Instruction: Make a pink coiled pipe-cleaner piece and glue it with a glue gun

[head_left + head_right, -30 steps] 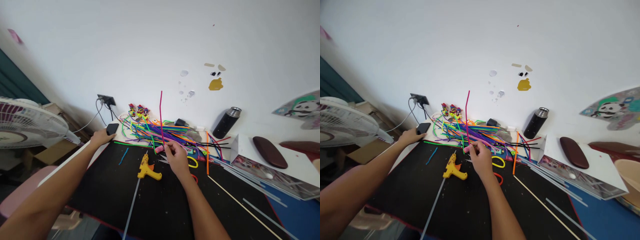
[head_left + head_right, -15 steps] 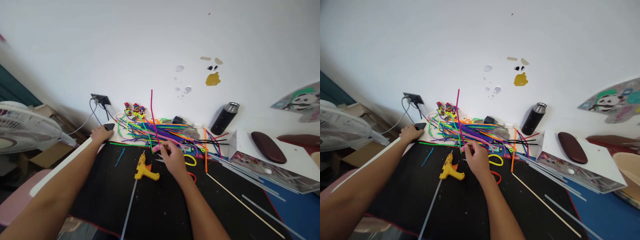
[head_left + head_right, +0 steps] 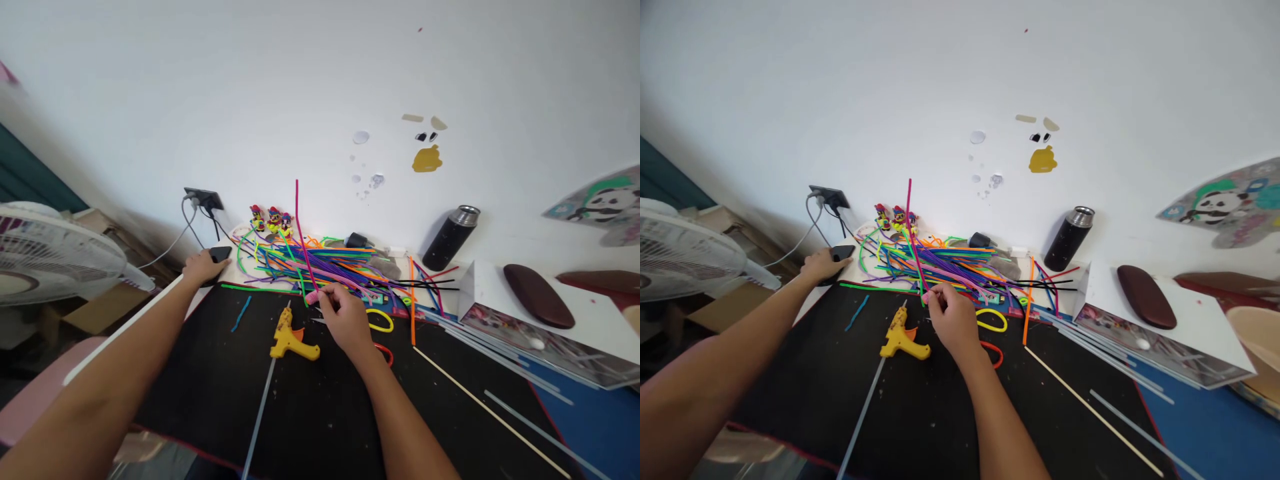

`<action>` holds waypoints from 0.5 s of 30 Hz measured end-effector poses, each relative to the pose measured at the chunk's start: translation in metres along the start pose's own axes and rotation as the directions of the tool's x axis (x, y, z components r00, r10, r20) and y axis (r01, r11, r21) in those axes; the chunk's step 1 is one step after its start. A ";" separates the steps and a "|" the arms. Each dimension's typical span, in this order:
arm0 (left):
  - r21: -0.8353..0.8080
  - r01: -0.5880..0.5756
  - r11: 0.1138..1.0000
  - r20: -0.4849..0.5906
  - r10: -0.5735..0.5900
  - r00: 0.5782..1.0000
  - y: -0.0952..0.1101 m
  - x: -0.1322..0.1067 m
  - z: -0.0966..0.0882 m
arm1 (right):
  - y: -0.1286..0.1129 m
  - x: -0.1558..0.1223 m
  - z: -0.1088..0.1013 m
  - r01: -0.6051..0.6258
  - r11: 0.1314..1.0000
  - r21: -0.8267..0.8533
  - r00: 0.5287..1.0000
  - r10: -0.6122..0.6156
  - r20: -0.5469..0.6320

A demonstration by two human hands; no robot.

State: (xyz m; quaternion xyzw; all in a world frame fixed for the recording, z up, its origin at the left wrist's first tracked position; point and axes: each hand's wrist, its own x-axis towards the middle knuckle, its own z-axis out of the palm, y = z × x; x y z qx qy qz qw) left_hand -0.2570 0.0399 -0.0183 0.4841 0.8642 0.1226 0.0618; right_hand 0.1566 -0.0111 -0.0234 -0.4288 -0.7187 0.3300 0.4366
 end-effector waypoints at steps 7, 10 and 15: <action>-0.118 -0.015 0.993 -0.144 -0.002 0.990 -0.035 -0.031 -0.028 | 0.001 -0.001 0.002 0.000 1.000 -0.006 1.000 0.000 0.000; -0.158 -0.071 0.985 -0.143 0.048 0.989 -0.048 -0.046 -0.032 | 0.002 -0.002 0.004 0.006 1.000 -0.022 1.000 -0.006 -0.002; -0.144 -0.138 0.980 -0.131 0.119 0.984 -0.062 -0.052 -0.026 | 0.002 -0.003 0.006 0.009 1.000 -0.007 1.000 -0.009 0.016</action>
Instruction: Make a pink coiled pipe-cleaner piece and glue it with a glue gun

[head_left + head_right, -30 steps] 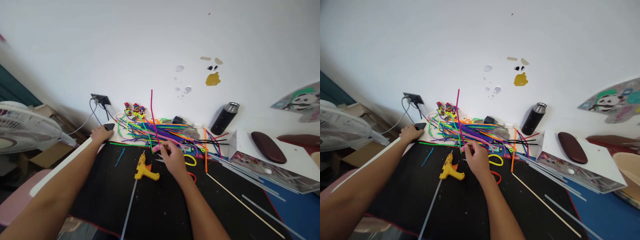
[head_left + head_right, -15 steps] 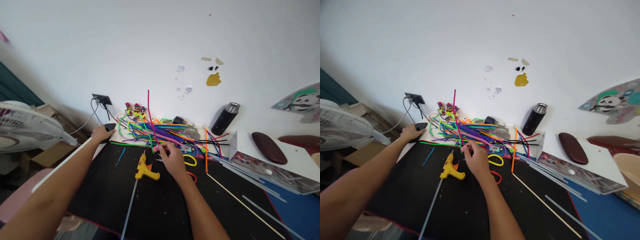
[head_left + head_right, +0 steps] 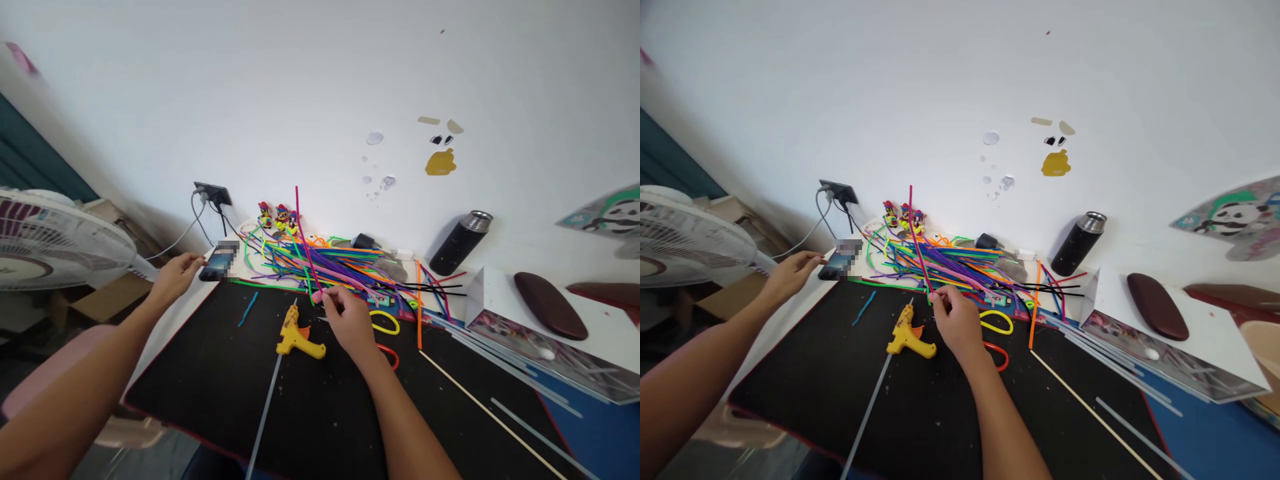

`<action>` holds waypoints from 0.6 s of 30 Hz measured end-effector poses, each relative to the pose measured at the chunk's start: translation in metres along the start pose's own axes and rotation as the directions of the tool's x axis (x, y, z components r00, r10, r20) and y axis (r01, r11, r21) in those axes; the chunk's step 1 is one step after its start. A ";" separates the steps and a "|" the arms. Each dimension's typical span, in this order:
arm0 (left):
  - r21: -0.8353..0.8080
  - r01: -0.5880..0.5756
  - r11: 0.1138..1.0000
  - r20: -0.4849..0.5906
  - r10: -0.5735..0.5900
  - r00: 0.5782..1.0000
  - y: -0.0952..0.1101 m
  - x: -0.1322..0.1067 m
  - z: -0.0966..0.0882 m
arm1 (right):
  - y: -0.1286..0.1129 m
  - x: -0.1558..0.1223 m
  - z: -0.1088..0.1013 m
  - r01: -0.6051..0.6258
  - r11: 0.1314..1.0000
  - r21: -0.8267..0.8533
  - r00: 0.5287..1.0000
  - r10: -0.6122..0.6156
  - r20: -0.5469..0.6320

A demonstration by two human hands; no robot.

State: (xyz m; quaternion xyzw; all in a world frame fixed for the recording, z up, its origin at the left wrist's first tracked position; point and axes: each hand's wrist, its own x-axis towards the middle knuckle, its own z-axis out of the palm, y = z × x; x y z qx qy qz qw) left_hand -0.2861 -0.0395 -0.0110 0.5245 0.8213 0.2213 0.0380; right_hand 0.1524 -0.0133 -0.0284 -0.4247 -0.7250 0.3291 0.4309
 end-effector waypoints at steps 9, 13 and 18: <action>0.036 0.026 0.999 0.011 -0.027 1.000 0.001 0.015 0.021 | 0.001 0.001 -0.001 -0.013 1.000 -0.019 1.000 0.013 0.001; 0.045 0.022 0.999 0.008 -0.023 1.000 0.021 0.033 0.026 | 0.000 0.001 0.000 -0.016 0.999 -0.028 1.000 0.016 0.001; -0.006 -0.102 0.995 -0.032 0.102 0.994 0.072 0.036 0.034 | 0.000 0.002 -0.002 -0.021 1.000 -0.019 1.000 0.020 -0.010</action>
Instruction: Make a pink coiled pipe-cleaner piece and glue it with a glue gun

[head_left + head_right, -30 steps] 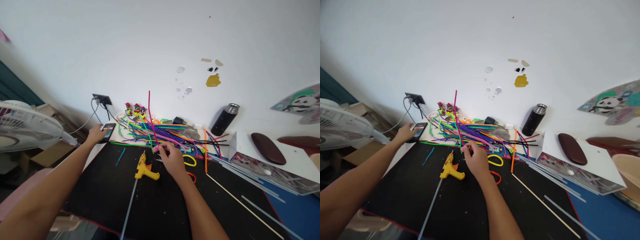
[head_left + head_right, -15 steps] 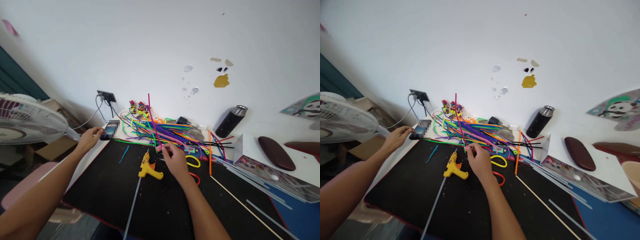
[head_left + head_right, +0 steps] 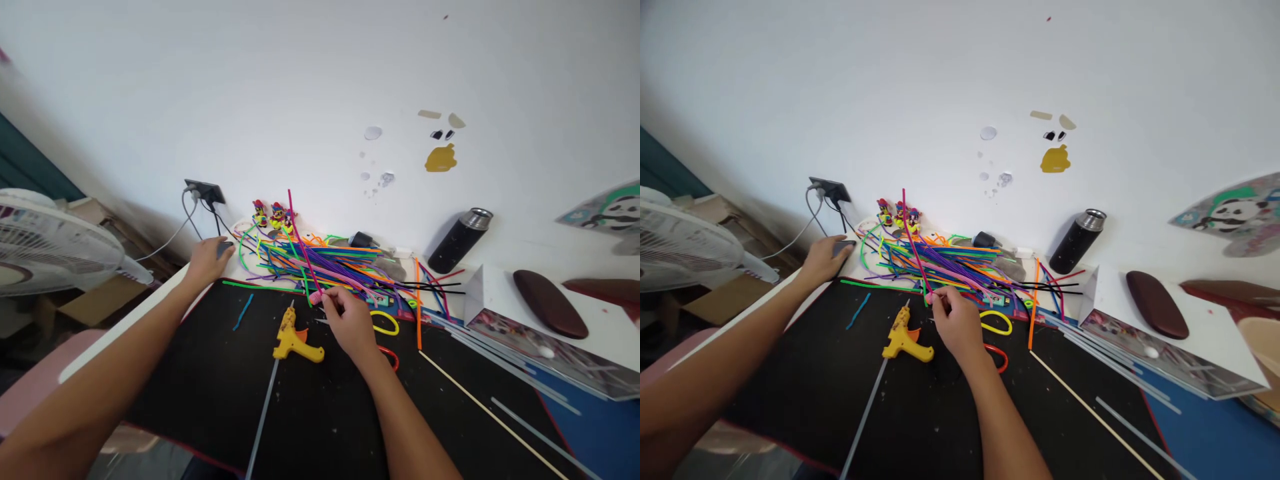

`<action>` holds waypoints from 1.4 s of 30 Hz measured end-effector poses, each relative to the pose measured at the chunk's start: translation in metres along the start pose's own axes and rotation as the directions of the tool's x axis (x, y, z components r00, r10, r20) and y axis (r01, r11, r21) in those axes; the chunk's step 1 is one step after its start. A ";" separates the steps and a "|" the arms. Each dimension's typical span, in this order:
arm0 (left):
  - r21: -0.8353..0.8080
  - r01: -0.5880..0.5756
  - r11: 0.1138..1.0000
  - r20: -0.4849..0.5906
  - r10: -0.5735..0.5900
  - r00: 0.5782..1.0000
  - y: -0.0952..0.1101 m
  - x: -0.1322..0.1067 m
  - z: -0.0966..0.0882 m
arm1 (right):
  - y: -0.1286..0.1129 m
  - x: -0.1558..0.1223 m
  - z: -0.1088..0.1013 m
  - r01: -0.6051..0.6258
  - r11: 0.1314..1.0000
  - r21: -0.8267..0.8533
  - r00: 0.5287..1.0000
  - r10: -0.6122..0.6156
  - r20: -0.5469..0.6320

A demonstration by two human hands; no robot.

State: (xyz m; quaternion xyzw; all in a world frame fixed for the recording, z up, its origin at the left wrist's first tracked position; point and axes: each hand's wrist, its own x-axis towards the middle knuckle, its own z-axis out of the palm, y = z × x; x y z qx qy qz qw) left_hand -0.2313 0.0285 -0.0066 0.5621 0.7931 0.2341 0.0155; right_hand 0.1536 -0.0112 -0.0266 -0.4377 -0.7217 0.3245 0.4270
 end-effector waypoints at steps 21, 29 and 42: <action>-0.852 0.046 0.521 0.399 0.592 0.700 0.214 -0.053 0.019 | 0.011 0.009 -0.027 -0.071 0.996 0.046 0.989 0.076 -0.130; -0.912 0.151 0.382 0.350 0.529 0.773 0.217 -0.062 0.040 | 0.013 0.011 -0.024 -0.158 0.958 0.238 0.972 0.193 -0.133; -0.928 0.176 0.330 0.326 0.485 0.811 0.218 -0.069 0.043 | 0.001 0.015 -0.029 -0.192 0.828 0.527 0.933 0.321 -0.164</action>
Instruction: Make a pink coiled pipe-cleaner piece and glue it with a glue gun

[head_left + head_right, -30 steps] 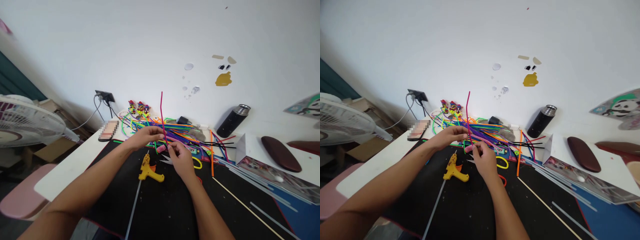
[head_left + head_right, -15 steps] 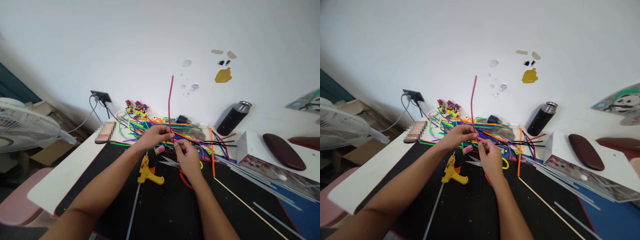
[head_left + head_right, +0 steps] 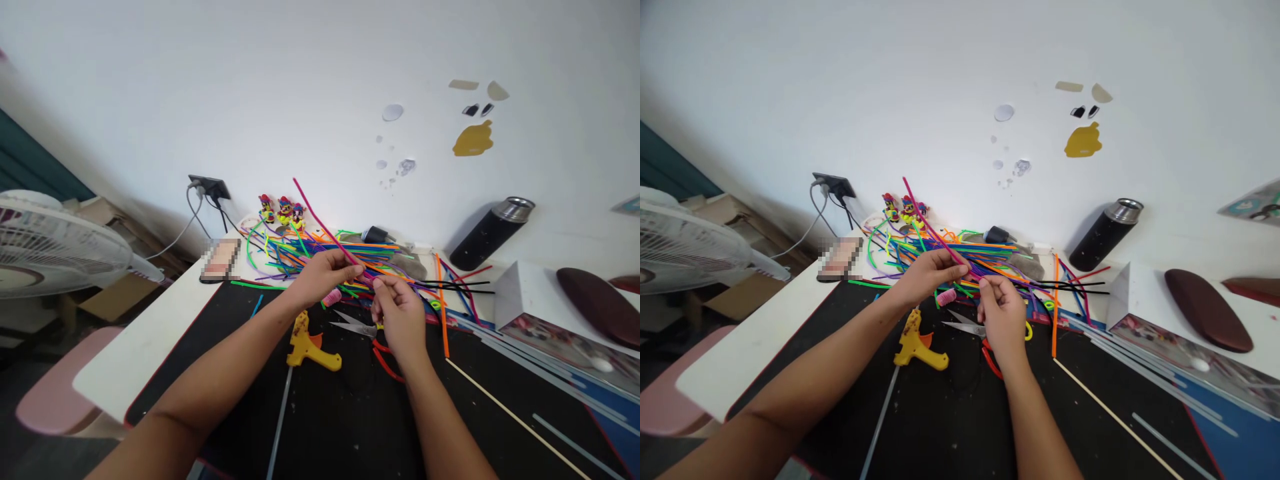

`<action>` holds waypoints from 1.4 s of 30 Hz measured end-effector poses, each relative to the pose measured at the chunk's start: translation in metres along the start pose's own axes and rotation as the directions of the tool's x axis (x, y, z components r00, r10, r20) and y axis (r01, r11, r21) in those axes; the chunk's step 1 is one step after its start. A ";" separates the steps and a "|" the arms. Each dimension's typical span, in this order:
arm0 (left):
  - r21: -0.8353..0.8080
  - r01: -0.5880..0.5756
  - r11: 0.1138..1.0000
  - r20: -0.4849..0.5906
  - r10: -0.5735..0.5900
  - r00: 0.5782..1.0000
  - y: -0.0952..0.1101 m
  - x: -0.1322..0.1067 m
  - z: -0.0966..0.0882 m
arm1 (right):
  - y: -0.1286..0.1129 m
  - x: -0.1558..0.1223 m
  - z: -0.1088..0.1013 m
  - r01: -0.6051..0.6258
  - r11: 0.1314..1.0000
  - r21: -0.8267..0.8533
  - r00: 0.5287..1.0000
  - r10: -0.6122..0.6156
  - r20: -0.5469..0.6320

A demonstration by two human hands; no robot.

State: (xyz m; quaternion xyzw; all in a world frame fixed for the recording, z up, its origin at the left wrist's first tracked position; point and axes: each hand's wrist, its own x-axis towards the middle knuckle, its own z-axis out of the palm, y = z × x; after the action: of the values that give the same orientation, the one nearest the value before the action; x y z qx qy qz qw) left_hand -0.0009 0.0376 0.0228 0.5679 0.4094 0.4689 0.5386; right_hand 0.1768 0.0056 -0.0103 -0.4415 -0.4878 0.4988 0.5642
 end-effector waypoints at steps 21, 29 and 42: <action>0.026 0.067 0.997 -0.025 -0.066 0.997 -0.003 -0.007 0.005 | 0.005 -0.001 0.002 0.057 0.997 -0.060 0.998 -0.059 -0.028; 0.027 0.109 0.994 -0.074 -0.107 0.992 -0.005 -0.006 0.006 | 0.007 -0.001 0.006 0.012 1.000 0.000 1.000 -0.012 -0.004; 0.055 0.075 0.996 -0.145 -0.067 0.987 -0.006 -0.006 0.006 | 0.004 0.000 0.006 -0.004 0.996 0.087 1.000 0.005 -0.006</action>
State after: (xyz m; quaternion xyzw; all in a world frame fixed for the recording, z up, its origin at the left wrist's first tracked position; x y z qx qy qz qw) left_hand 0.0043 0.0311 0.0169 0.5337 0.4809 0.4766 0.5068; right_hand 0.1705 0.0065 -0.0139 -0.4191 -0.4629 0.5195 0.5832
